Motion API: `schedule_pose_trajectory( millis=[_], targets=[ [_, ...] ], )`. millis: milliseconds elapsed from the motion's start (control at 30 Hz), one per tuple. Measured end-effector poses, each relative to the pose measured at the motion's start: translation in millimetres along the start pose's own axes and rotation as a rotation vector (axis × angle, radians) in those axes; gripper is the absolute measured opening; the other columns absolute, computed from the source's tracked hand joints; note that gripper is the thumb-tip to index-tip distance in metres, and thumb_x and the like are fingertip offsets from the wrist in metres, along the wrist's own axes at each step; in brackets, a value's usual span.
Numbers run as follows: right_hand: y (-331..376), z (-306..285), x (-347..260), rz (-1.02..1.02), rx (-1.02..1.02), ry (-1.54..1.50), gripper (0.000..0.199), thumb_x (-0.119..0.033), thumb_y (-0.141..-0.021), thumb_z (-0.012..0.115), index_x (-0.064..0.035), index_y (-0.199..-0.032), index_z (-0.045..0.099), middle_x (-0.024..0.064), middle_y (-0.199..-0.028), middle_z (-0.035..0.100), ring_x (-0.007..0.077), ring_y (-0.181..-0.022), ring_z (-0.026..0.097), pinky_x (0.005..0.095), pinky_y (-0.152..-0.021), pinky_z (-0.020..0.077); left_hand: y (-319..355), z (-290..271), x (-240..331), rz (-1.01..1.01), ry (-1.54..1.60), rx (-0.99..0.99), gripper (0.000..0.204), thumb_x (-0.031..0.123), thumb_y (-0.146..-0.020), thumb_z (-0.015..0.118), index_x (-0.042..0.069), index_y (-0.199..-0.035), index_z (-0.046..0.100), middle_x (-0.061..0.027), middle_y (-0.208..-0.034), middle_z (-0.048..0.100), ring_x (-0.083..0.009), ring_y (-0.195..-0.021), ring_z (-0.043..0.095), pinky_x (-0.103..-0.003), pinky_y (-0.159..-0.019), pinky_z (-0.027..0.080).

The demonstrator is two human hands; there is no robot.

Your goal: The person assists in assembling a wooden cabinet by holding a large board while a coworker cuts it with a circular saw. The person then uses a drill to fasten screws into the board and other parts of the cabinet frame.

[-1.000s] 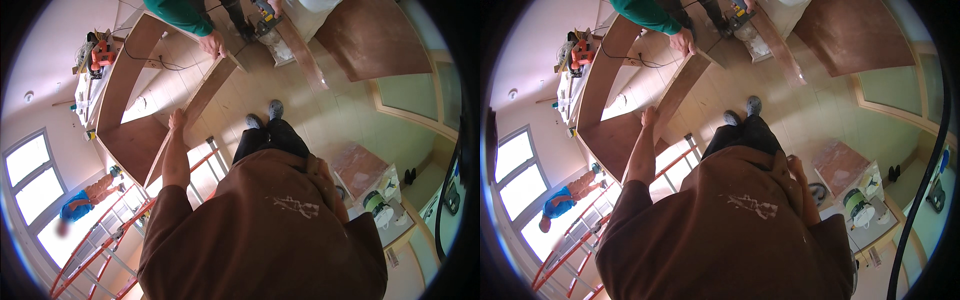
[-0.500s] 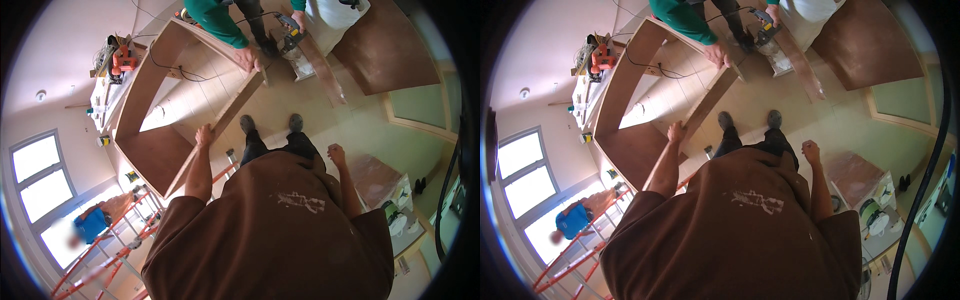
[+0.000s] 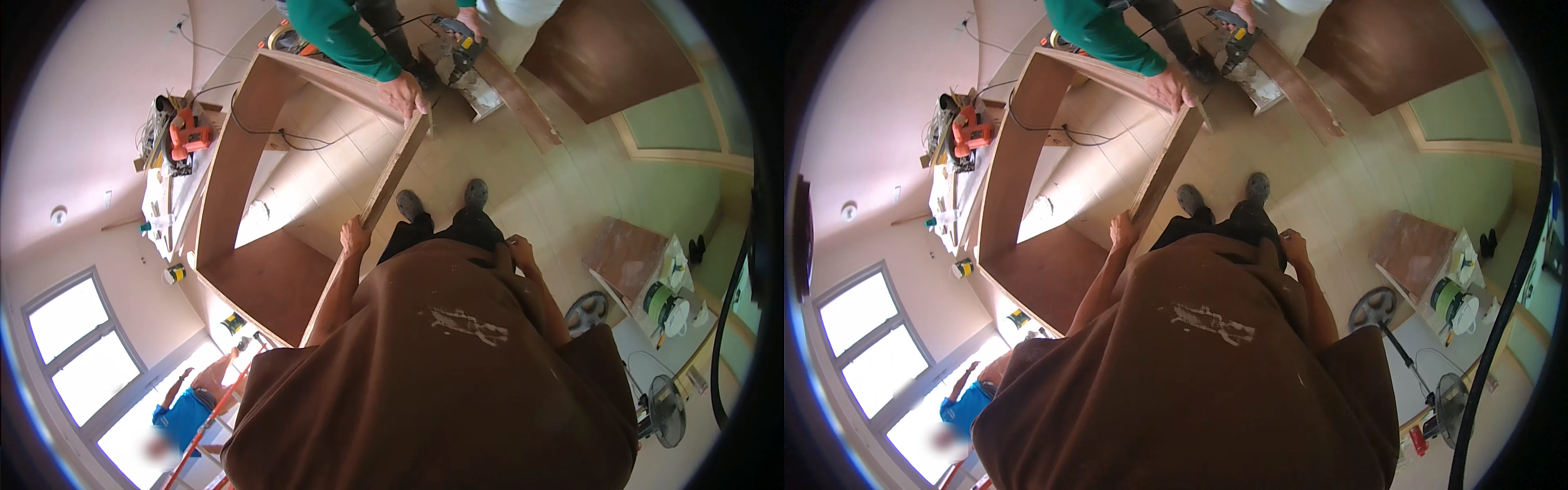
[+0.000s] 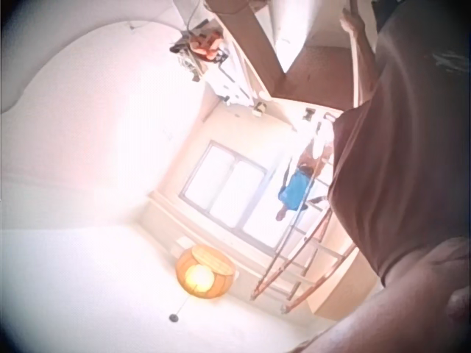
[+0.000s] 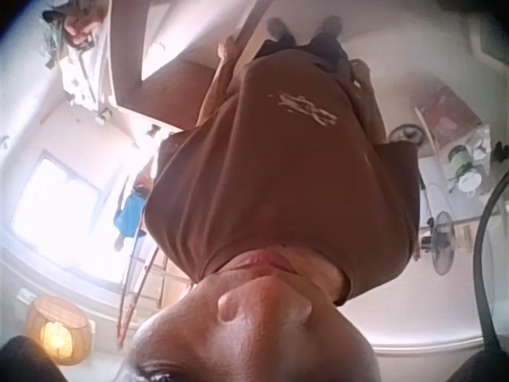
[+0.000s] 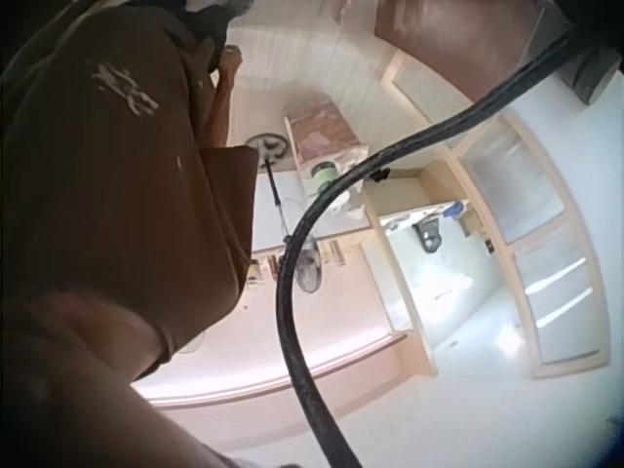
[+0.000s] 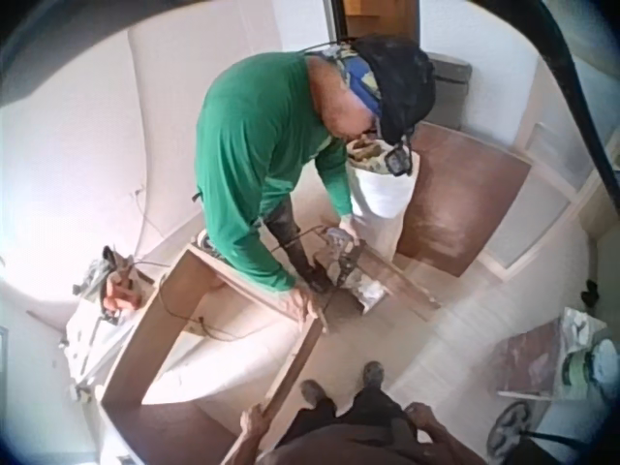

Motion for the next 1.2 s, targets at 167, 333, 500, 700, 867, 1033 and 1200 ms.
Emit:
schedule_pose_trajectory(
  millis=[167, 333, 500, 700, 867, 1033, 1200],
  targets=[
    [0, -5, 9, 0.068, 0.019, -0.055, 0.027, -0.024, -0.081, 0.059, -0.0022, -0.094, 0.067, 0.0203, -0.086, 0.068, 0.0322, -0.082, 0.067, 0.0377, -0.074, 0.0517, -2, -3, 1, 0.008, -0.047, -0.018, 0.036, 0.017, -0.074, 0.064, 0.005, -0.108, 0.062, -0.0214, -0.099, 0.064, -0.0382, -0.096, 0.061, -0.046, -0.084, 0.048],
    [1, -11, 21, 0.093, 0.059, -0.108, 0.027, -0.024, -0.080, 0.057, -0.0021, -0.094, 0.067, 0.0198, -0.086, 0.068, 0.0314, -0.080, 0.067, 0.0381, -0.074, 0.0516, -2, -3, 0, 0.003, -0.047, -0.018, 0.037, 0.018, -0.074, 0.066, 0.004, -0.107, 0.062, -0.0213, -0.101, 0.064, -0.0383, -0.098, 0.060, -0.046, -0.084, 0.048],
    [-3, -22, 27, 0.124, 0.064, -0.122, 0.027, -0.024, -0.080, 0.057, -0.0028, -0.092, 0.068, 0.0191, -0.086, 0.068, 0.0303, -0.081, 0.067, 0.0378, -0.075, 0.0511, -2, -5, 7, -0.032, -0.066, -0.050, 0.033, 0.022, -0.076, 0.067, 0.005, -0.103, 0.064, -0.0208, -0.102, 0.065, -0.0377, -0.100, 0.060, -0.046, -0.085, 0.047],
    [-5, -23, 40, 0.115, 0.073, -0.172, 0.028, -0.025, -0.080, 0.058, -0.0027, -0.093, 0.068, 0.0184, -0.085, 0.068, 0.0290, -0.081, 0.067, 0.0372, -0.074, 0.0510, -6, -8, 5, -0.052, -0.109, -0.055, 0.029, 0.026, -0.076, 0.069, 0.010, -0.100, 0.066, -0.0180, -0.099, 0.066, -0.0373, -0.096, 0.061, -0.047, -0.082, 0.049],
    [-13, -18, 51, 0.171, 0.062, -0.211, 0.028, -0.026, -0.080, 0.058, -0.0030, -0.094, 0.068, 0.0167, -0.084, 0.068, 0.0263, -0.077, 0.067, 0.0358, -0.072, 0.0515, -10, -10, 8, -0.025, -0.200, -0.044, 0.026, 0.028, -0.077, 0.068, 0.014, -0.099, 0.067, -0.0167, -0.097, 0.066, -0.0358, -0.094, 0.062, -0.047, -0.081, 0.049],
    [-16, -20, 55, 0.156, 0.069, -0.230, 0.028, -0.026, -0.080, 0.058, -0.0030, -0.094, 0.068, 0.0168, -0.084, 0.069, 0.0255, -0.076, 0.067, 0.0356, -0.071, 0.0514, -9, -15, 12, 0.028, -0.263, -0.056, 0.025, 0.030, -0.078, 0.067, 0.016, -0.099, 0.067, -0.0155, -0.096, 0.066, -0.0344, -0.095, 0.062, -0.046, -0.081, 0.049],
    [-19, -20, 64, 0.162, 0.077, -0.246, 0.029, -0.026, -0.080, 0.058, -0.0030, -0.093, 0.068, 0.0166, -0.084, 0.069, 0.0255, -0.076, 0.067, 0.0350, -0.071, 0.0511, -10, -16, 16, -0.003, -0.266, -0.097, 0.023, 0.030, -0.079, 0.067, 0.017, -0.098, 0.068, -0.0151, -0.098, 0.066, -0.0335, -0.096, 0.062, -0.044, -0.081, 0.049]
  ],
)
Point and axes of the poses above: each hand's wrist, its own y-axis away from the middle knuckle, its own z-axis out of the palm, x = y × z, the point moved 1 cm from there along -y, towards the middle knuckle
